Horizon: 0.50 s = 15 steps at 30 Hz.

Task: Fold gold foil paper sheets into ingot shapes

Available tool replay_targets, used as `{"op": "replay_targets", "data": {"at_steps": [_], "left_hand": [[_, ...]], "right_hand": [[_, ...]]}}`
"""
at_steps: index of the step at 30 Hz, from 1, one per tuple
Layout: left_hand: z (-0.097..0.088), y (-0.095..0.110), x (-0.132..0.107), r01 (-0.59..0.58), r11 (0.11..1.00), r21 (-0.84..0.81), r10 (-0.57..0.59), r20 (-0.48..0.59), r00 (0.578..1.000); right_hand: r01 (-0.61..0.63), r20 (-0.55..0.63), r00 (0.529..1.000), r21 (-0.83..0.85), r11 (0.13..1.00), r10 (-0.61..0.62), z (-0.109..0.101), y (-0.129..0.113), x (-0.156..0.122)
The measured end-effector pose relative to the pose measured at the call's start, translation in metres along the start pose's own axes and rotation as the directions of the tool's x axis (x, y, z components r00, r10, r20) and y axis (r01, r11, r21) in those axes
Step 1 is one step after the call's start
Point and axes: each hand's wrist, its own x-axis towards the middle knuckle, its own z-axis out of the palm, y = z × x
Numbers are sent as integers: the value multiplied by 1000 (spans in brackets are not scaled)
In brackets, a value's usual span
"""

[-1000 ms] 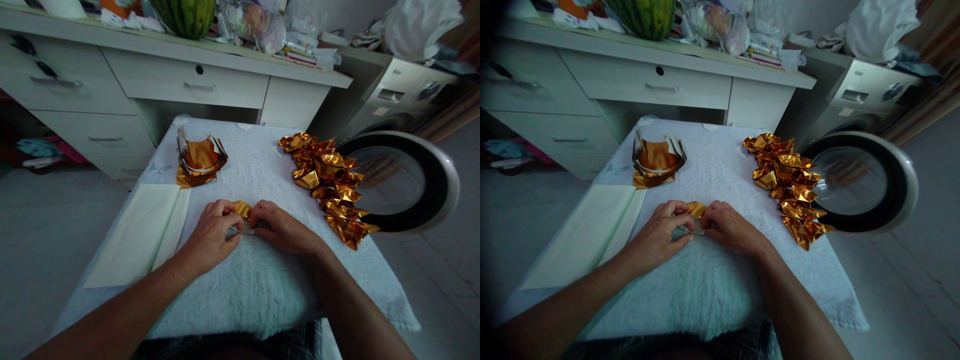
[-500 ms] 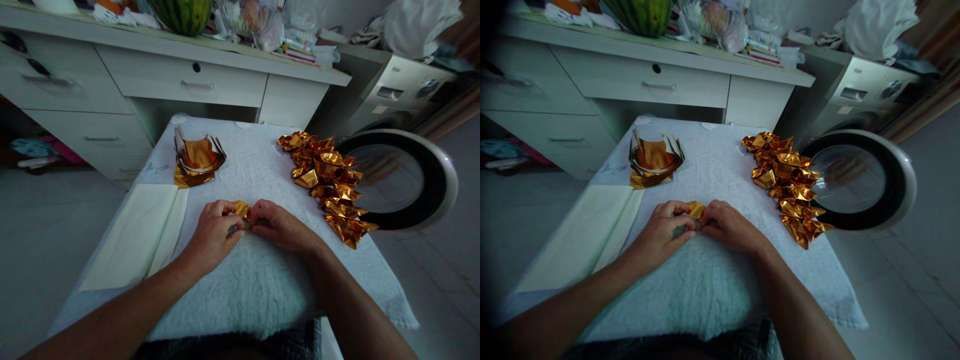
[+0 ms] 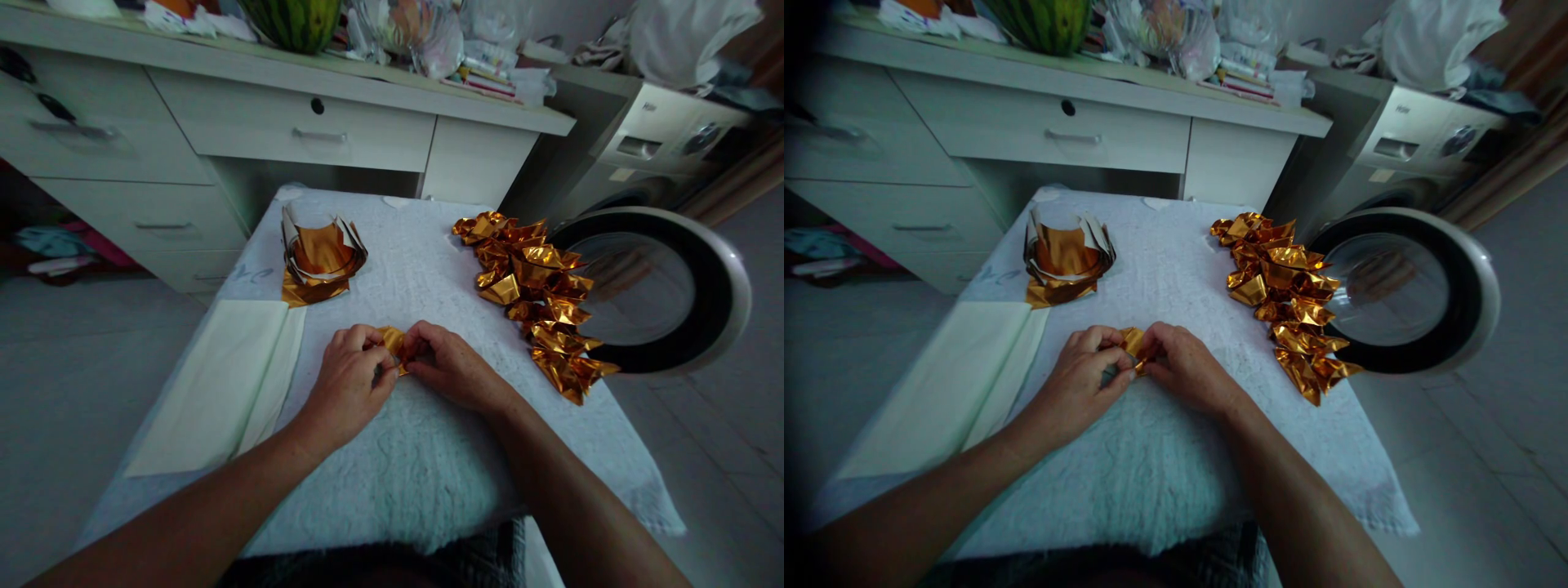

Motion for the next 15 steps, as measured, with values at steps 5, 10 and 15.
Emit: {"op": "replay_targets", "data": {"at_steps": [5, 10, 15], "left_hand": [[3, -1, -1, 6, 1000, 3, -6, -24, 1000], [4, -1, 0, 14, 1000, 0, -14, -28, 1000], [4, 1, 0, 16, 1000, 4, -16, -36, 999]], "right_hand": [[-41, 15, 999, 39, 998, 40, -4, -3, -1], [-30, 37, 999, 32, 999, 29, -7, -4, -2], [18, 60, 998, 65, 998, -22, -4, -3, 0]]}}
